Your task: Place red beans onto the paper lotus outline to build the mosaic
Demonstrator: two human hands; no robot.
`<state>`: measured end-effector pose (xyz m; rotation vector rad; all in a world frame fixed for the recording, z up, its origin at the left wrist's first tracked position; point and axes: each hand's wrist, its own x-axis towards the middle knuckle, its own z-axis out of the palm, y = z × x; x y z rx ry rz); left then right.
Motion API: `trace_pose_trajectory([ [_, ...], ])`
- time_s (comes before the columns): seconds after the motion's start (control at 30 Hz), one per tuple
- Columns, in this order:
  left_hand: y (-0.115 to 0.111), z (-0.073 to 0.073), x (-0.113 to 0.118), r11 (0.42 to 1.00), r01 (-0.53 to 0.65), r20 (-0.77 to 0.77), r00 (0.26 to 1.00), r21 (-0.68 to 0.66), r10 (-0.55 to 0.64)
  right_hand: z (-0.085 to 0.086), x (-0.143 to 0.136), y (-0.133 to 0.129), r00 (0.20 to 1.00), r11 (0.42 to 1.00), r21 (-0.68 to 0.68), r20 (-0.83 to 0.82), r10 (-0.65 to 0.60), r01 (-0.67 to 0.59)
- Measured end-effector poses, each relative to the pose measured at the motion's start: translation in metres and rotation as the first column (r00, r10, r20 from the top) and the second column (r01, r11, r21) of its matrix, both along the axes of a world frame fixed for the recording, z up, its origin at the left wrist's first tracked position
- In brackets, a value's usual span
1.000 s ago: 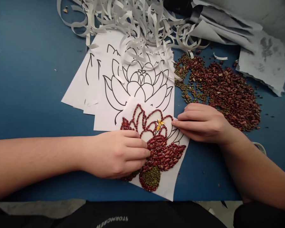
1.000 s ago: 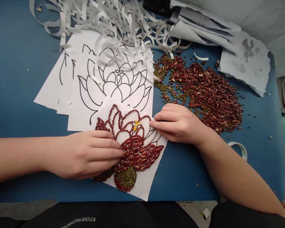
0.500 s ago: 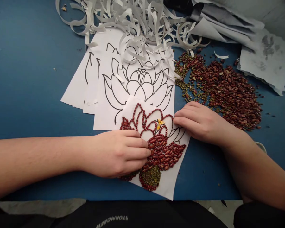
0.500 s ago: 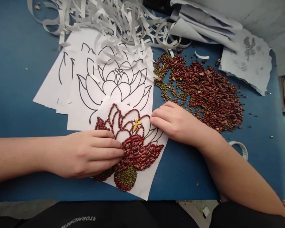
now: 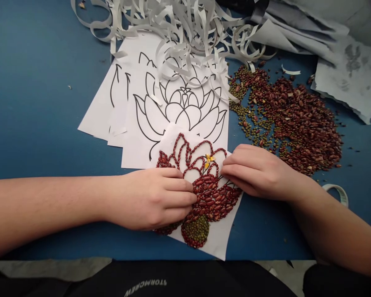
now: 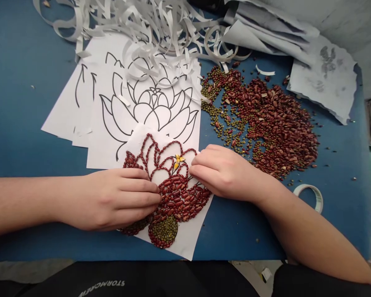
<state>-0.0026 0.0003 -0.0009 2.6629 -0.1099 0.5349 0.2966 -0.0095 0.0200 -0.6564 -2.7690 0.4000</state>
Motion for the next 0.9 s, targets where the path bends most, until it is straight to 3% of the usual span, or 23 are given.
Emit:
trace_pose_trajectory([
  [0.4, -0.0003, -0.0009, -0.0004, 1.000, -0.006, 0.000, 1.000, -0.008, 0.006, 0.0006, 0.0013, 0.0009, 0.997, 0.997, 0.007, 0.029, 0.071, -0.071],
  [0.63, 0.0004, 0.0002, -0.0002, 1.000, 0.002, -0.004, 1.000, -0.012, -0.002, 0.0012, 0.0059, 0.0022, 0.998, 0.998, -0.046, -0.043, 0.046, -0.048],
  [0.9, -0.0008, -0.0002, -0.0005, 1.000, -0.004, -0.009, 1.000, -0.004, 0.004, 0.0001, 0.0030, 0.0018, 0.997, 0.997, -0.008, 0.026, 0.073, -0.073],
])
